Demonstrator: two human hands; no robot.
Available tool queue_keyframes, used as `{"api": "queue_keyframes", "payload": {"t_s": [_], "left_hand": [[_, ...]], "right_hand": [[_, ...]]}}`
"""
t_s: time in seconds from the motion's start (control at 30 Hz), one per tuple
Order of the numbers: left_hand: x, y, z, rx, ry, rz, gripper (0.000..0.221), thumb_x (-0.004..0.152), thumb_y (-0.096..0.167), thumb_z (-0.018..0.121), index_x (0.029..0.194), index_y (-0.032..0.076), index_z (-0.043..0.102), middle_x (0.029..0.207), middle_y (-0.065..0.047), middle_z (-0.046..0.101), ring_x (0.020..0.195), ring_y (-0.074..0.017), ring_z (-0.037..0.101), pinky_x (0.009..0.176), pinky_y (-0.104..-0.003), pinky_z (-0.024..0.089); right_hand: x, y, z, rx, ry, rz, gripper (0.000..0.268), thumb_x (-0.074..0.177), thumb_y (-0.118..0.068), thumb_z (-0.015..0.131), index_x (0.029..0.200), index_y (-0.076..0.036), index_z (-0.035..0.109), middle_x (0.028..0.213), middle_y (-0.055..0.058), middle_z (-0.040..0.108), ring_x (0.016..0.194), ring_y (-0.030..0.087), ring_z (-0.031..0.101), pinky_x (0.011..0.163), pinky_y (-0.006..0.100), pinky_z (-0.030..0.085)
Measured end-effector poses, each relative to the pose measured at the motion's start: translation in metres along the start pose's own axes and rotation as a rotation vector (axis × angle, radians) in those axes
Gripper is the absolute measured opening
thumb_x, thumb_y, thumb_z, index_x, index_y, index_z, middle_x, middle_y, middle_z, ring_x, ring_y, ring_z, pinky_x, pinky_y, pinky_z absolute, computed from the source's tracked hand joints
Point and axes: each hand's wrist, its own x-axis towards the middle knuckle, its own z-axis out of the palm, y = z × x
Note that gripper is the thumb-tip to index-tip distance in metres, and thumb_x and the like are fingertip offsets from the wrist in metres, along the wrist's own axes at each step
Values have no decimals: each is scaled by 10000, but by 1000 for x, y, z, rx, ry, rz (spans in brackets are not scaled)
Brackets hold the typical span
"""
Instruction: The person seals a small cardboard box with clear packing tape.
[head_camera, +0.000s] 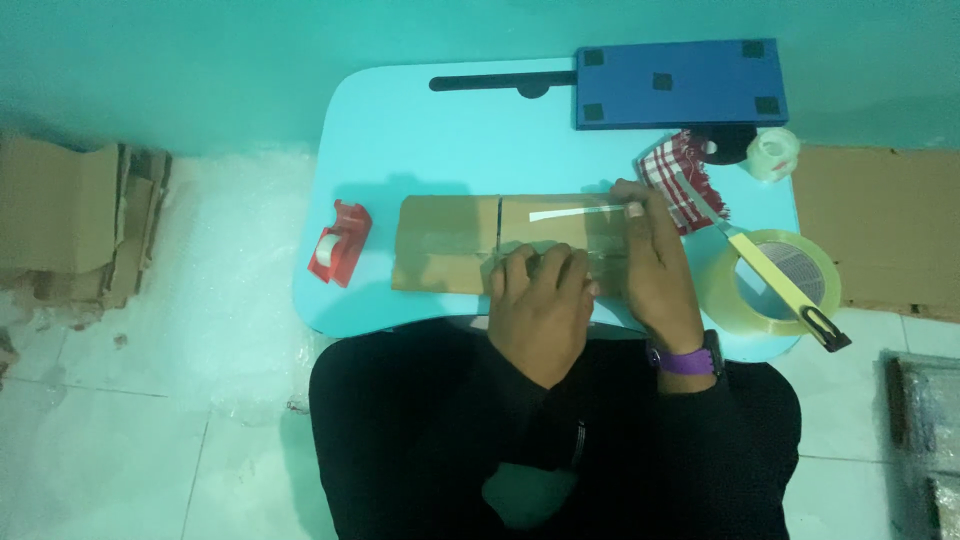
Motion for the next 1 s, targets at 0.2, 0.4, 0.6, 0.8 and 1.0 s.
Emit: {"api": "queue_keyframes", "payload": {"t_s": [0.2,0.4,0.6,0.8,1.0], "left_hand": [[2,20,2,-13,-9,-19,329,1002,201,617,1277,24,650,1224,-224,616,1209,-492,542,942,-611,441],[0,40,19,-27,22,-49,167,884,109,722,1010,-1,712,1260,-243,591,1215,-511,507,932,-598,426],[6,44,0,-108,-46,-17,130,886,108,687,945,-4,717,1317,-251,561,1224,-574,480,912,-615,411],[10,-5,-21,-205,22,-12,335,985,228,627,1270,56,670,1323,-258,575,1230,-624,483,1034,-690,358],[16,-131,9,317,99,-15,587,948,446,754,1450,192,585,1443,-155,548,1352,-462,470,1102,-645,339]], "right_hand": [[2,12,-4,85,42,39,532,1114,-364,151,1477,-134,464,1495,264,462,1460,526,319,1162,682,195],[3,15,-6,37,4,37,598,1089,-440,86,1462,-143,446,1491,228,451,1441,474,355,1183,591,214],[4,24,-8,55,31,-8,652,1084,-524,85,1457,-130,446,1482,250,448,1446,490,348,1189,613,200],[4,21,-9,24,90,87,647,1092,-518,104,1513,-131,409,1498,276,427,1383,507,399,1154,648,236],[4,0,-10,79,88,192,476,1121,-385,242,1476,-130,431,1409,265,477,1350,542,423,1067,697,312]]}}
